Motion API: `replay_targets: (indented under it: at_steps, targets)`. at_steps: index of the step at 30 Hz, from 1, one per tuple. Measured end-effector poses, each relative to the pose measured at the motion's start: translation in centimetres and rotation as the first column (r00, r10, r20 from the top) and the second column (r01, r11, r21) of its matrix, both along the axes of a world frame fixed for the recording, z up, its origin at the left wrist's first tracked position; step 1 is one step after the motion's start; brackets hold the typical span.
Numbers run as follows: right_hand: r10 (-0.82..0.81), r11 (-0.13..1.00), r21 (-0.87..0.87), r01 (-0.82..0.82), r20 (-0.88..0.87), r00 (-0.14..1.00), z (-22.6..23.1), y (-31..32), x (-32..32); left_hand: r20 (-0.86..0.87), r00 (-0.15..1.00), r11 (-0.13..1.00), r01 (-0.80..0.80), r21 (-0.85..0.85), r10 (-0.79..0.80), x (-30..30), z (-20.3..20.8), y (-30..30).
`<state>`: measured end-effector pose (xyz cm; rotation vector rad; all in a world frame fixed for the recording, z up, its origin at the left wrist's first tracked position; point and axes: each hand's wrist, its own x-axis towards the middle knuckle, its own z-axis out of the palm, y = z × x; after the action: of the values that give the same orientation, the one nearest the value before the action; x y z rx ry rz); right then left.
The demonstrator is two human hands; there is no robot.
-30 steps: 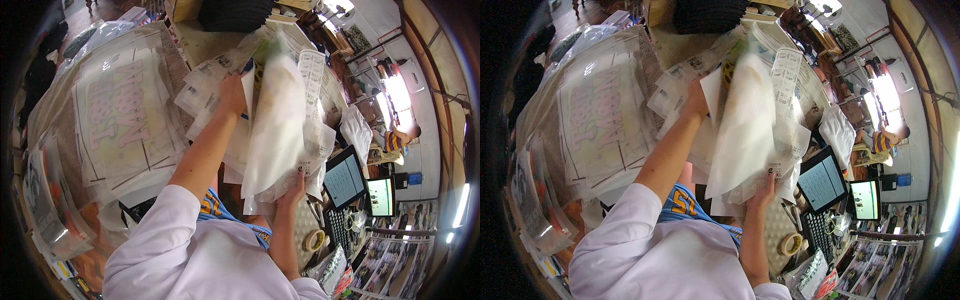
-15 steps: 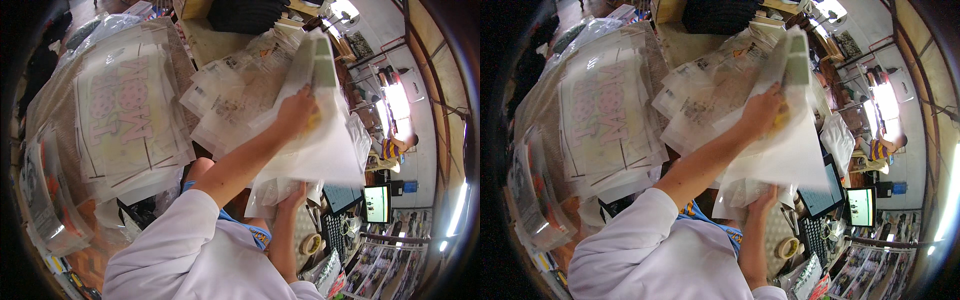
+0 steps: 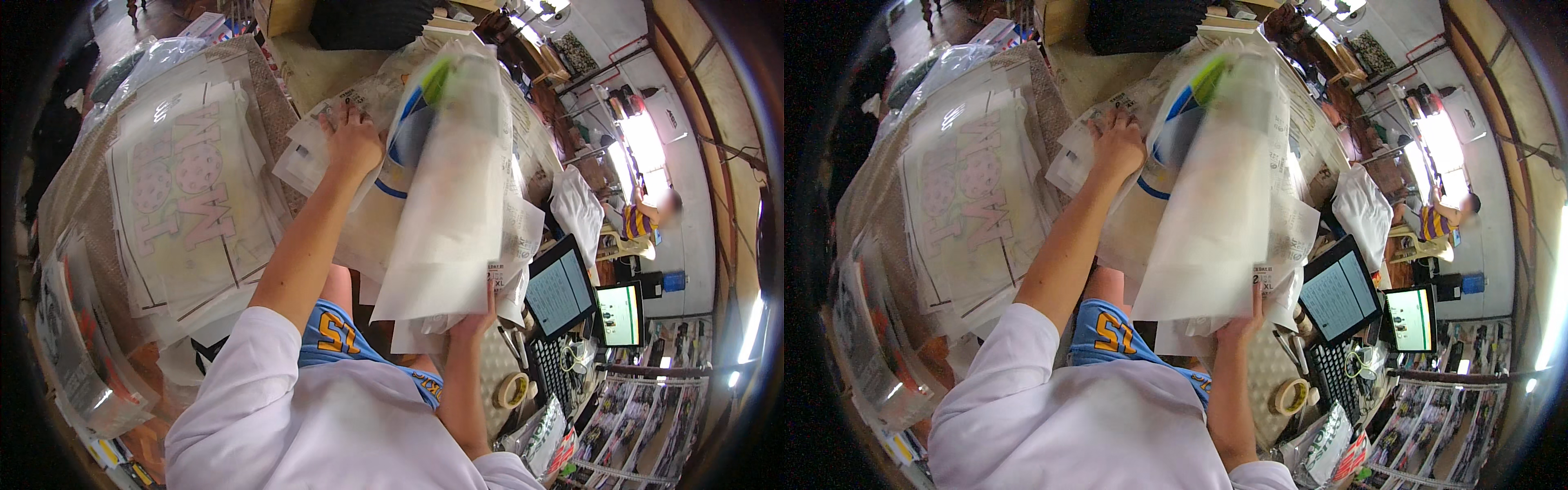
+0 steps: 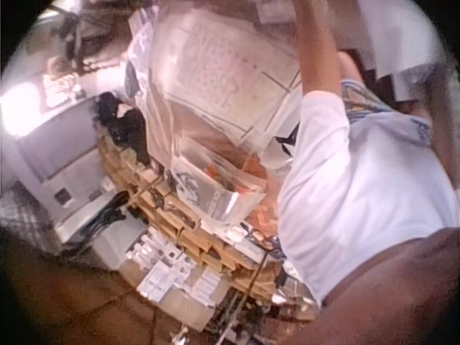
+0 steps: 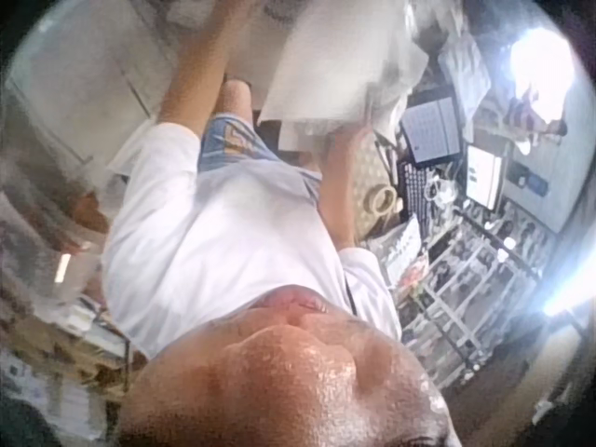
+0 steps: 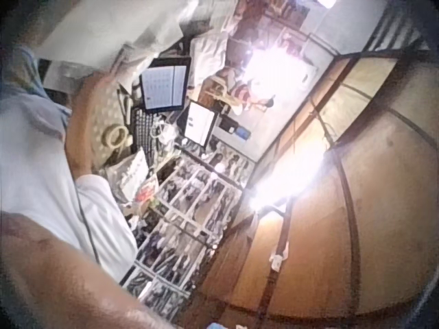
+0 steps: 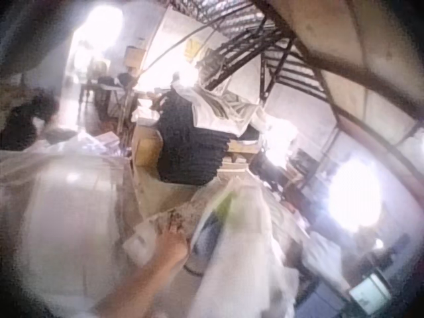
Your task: The person sorts through a stack of printed transfer sheets on a table, checking them against a digital list on a tablet and organizing them into groups.
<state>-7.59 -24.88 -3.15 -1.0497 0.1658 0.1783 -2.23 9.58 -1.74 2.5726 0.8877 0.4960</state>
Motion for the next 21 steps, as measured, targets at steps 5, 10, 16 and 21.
replay_targets:
  at_steps: [5, 10, 16, 21]
  targets:
    - [-0.084, 0.986, -0.144, 0.080, -0.021, 0.996, 1.7, 1.4, -0.4, -0.187, 0.939, 0.958, 0.276, -0.081, -0.287, 0.9, 2.1, -0.9]
    - [-0.029, 0.993, -0.115, 0.030, 0.013, 1.000, -0.8, -0.3, 0.5, 0.058, 0.971, 0.950, 0.237, -0.202, -0.230, 1.7, 4.6, -4.9]
    - [0.154, 0.987, 0.051, -0.155, 0.028, 0.988, -4.1, -3.1, 1.6, 0.231, 0.846, 0.805, 0.530, -0.268, -0.480, 0.2, 10.7, -14.4]
    - [0.086, 0.966, -0.255, -0.048, 0.140, 0.986, -2.9, -1.9, 1.2, 0.518, 0.843, 0.886, 0.343, -0.312, -0.144, -0.8, 6.8, -6.7]
